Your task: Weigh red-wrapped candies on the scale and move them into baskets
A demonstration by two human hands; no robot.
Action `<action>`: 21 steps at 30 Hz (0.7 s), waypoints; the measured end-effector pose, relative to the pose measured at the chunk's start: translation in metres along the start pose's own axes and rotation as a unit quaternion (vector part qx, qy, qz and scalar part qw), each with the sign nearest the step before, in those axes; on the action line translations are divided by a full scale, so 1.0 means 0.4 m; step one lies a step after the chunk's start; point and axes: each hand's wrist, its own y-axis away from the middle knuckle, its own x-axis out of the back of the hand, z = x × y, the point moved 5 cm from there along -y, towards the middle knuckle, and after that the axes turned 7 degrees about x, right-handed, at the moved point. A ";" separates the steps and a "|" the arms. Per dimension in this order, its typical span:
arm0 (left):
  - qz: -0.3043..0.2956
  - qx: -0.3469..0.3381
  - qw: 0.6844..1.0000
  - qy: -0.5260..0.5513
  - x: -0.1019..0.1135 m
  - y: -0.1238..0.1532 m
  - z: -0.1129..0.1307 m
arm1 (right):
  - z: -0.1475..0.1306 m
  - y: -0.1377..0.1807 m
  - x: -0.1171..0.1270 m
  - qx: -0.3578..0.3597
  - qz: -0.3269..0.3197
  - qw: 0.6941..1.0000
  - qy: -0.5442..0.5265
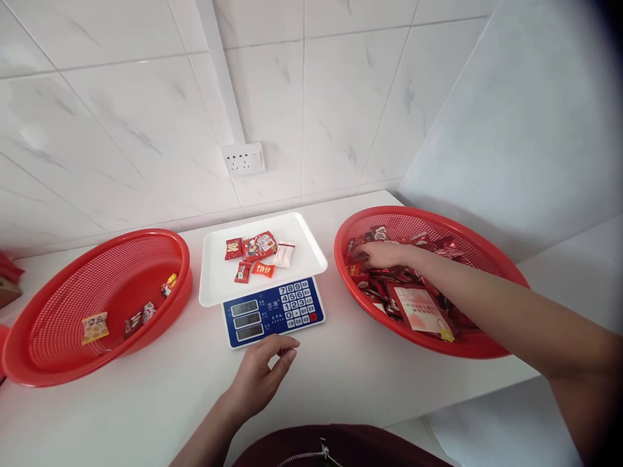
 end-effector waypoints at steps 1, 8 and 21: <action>-0.004 0.003 1.000 -0.001 0.002 -0.001 -0.006 | 0.000 0.002 0.002 0.005 -0.016 1.000 -0.011; -0.022 -0.016 1.000 -0.003 0.012 -0.004 -0.010 | -0.052 0.010 -0.010 0.014 -0.045 0.995 -0.087; -0.009 0.019 0.999 0.027 0.033 0.022 -0.042 | -0.008 0.105 0.157 -0.144 0.216 0.956 -0.137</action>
